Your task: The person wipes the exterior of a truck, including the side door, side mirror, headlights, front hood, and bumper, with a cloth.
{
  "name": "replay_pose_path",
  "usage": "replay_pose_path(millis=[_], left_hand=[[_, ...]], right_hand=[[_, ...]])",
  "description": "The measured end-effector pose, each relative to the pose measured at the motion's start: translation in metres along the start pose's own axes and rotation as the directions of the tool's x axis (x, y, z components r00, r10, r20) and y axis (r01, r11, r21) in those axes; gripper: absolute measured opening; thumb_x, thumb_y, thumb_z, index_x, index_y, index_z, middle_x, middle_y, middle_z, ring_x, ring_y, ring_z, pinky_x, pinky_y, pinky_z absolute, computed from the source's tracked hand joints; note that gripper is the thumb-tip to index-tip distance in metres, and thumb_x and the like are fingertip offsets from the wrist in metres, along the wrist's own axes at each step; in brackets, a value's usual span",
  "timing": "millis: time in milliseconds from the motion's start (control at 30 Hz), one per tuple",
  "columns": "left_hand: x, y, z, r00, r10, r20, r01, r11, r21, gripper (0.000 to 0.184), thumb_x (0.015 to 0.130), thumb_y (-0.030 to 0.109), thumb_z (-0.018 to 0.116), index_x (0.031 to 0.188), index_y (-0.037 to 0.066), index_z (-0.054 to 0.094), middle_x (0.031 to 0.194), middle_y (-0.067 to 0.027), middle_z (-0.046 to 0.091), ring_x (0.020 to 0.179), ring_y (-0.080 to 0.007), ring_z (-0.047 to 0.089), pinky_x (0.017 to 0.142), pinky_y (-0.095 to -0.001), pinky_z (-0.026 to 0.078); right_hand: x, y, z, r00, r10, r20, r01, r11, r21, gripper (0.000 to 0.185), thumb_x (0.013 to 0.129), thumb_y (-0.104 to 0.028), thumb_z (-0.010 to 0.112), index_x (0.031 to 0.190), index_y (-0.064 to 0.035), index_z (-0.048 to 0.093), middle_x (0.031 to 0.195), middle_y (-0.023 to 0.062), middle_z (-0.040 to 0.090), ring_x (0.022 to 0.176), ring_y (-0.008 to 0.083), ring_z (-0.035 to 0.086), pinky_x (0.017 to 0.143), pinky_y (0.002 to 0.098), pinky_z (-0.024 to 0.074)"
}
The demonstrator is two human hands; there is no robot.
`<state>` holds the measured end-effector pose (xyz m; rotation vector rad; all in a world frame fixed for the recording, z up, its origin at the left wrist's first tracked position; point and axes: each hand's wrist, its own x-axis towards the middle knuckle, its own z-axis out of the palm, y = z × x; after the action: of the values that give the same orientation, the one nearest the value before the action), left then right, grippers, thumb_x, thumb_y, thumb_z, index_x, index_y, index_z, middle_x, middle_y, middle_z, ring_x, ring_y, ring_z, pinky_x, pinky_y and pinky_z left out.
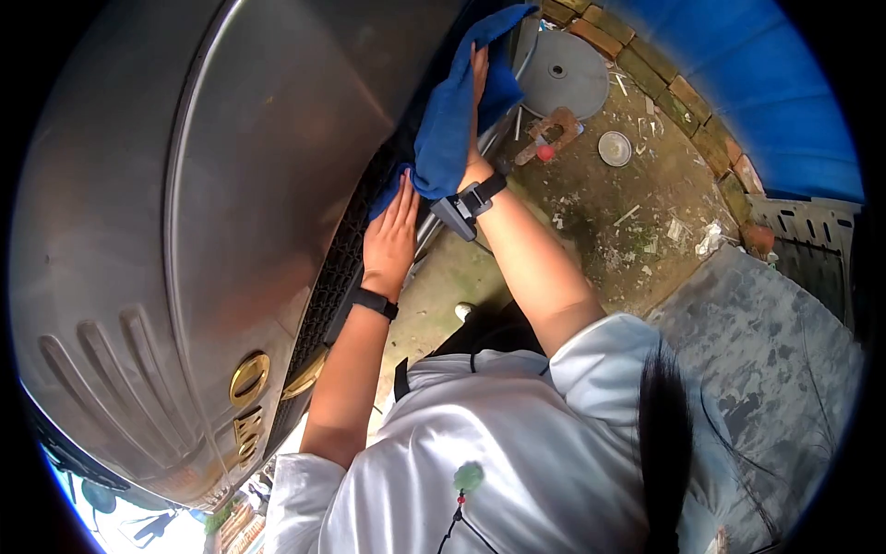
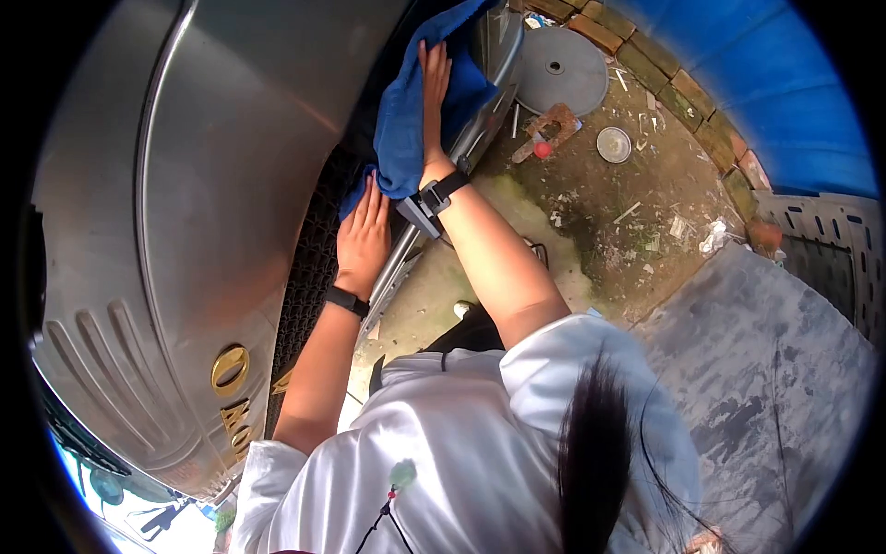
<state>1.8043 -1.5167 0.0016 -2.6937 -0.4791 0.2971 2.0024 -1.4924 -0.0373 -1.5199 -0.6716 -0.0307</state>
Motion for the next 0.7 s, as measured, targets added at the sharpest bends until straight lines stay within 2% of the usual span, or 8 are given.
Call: replay_pose_path(millis=[200, 300, 333, 400, 500, 533, 600, 700], left_hand=[[-0.043, 0.013, 0.004, 0.996, -0.062, 0.062, 0.068, 0.991, -0.111, 0.062, 0.085, 0.024, 0.054, 0.141, 0.003, 0.039, 0.151, -0.0149, 0.032, 0.137, -0.024, 0.033, 0.111, -0.04, 0.028], [-0.099, 0.015, 0.029, 0.988, -0.153, -0.035, 0.136, 0.942, -0.308, 0.066, 0.078, 0.031, 0.064, 0.131, -0.004, 0.046, 0.139, -0.0226, 0.041, 0.13, -0.044, 0.035, 0.111, -0.0545, 0.024], [-0.105, 0.016, 0.013, 0.98, -0.197, -0.04, 0.172, 0.923, -0.345, 0.066, 0.079, 0.029, 0.063, 0.132, -0.005, 0.044, 0.14, -0.025, 0.039, 0.131, -0.0459, 0.033, 0.111, -0.0561, 0.024], [-0.109, 0.014, -0.017, 0.967, -0.245, -0.065, 0.208, 0.915, -0.345, 0.063, 0.081, 0.023, 0.063, 0.133, -0.006, 0.042, 0.141, -0.0269, 0.037, 0.133, -0.0466, 0.032, 0.111, -0.0569, 0.024], [-0.093, 0.01, -0.021, 0.951, -0.183, -0.247, 0.093, 0.938, -0.335, 0.053, 0.082, 0.006, 0.059, 0.131, -0.008, 0.045, 0.14, -0.0251, 0.041, 0.13, -0.0423, 0.038, 0.108, -0.0501, 0.032], [-0.081, 0.011, -0.014, 0.943, -0.186, -0.275, 0.069, 0.92, -0.386, 0.049, 0.083, -0.002, 0.055, 0.13, -0.008, 0.046, 0.139, -0.0241, 0.043, 0.127, -0.0406, 0.043, 0.105, -0.0452, 0.037], [-0.057, 0.017, -0.001, 0.97, -0.187, -0.154, 0.075, 0.836, -0.543, 0.05, 0.084, -0.005, 0.053, 0.133, -0.005, 0.044, 0.141, -0.024, 0.039, 0.124, -0.041, 0.044, 0.105, -0.045, 0.037], [-0.033, 0.03, 0.033, 0.982, -0.188, -0.036, 0.132, 0.8, -0.585, 0.053, 0.082, -0.008, 0.049, 0.135, -0.004, 0.043, 0.142, -0.0225, 0.039, 0.119, -0.0398, 0.047, 0.103, -0.0427, 0.039]], right_hand=[[-0.115, -0.003, 0.04, 0.919, 0.394, -0.029, -0.394, 0.919, 0.028, 0.071, 0.099, -0.029, 0.042, 0.152, -0.0054, 0.001, 0.157, 0.02, -0.002, 0.146, 0.0349, 0.002, 0.118, 0.0403, 0.0058], [-0.131, -0.062, 0.05, 0.886, 0.461, -0.058, -0.461, 0.887, 0.007, 0.073, 0.099, -0.031, 0.041, 0.152, -0.0061, -0.002, 0.157, 0.0209, -0.006, 0.146, 0.0366, -0.001, 0.118, 0.0421, 0.004], [-0.122, -0.078, 0.043, 0.877, 0.478, 0.036, -0.476, 0.86, 0.182, 0.076, 0.098, -0.034, 0.041, 0.152, -0.0063, -0.005, 0.156, 0.0237, -0.009, 0.145, 0.0391, -0.003, 0.118, 0.0452, 0.0011], [-0.1, -0.077, 0.036, 0.968, 0.251, 0.002, -0.242, 0.935, -0.258, 0.073, 0.096, -0.03, 0.039, 0.152, -0.0037, 0.0, 0.154, 0.0299, -0.001, 0.142, 0.0481, 0.007, 0.116, 0.0523, 0.0133], [-0.047, -0.051, -0.009, 0.934, 0.301, 0.192, -0.356, 0.835, 0.421, 0.073, 0.095, -0.025, 0.045, 0.154, -0.0144, 0.003, 0.157, 0.0223, 0.001, 0.144, 0.0419, 0.007, 0.115, 0.0497, 0.018], [-0.033, -0.035, -0.016, 0.953, 0.242, 0.18, -0.268, 0.954, 0.137, 0.071, 0.095, -0.023, 0.044, 0.154, -0.0137, 0.004, 0.157, 0.0201, 0.001, 0.146, 0.0356, 0.007, 0.115, 0.0483, 0.0178], [-0.028, 0.007, -0.012, 0.978, 0.18, 0.105, -0.184, 0.982, 0.031, 0.072, 0.096, -0.024, 0.043, 0.153, -0.0119, 0.002, 0.158, 0.0167, 0.002, 0.147, 0.0325, 0.007, 0.115, 0.0477, 0.0174], [-0.049, 0.046, 0.005, 0.917, 0.39, 0.086, -0.389, 0.921, -0.031, 0.071, 0.097, -0.026, 0.042, 0.153, -0.0116, 0.002, 0.158, 0.0149, 0.003, 0.146, 0.0319, 0.007, 0.116, 0.0453, 0.0158]])
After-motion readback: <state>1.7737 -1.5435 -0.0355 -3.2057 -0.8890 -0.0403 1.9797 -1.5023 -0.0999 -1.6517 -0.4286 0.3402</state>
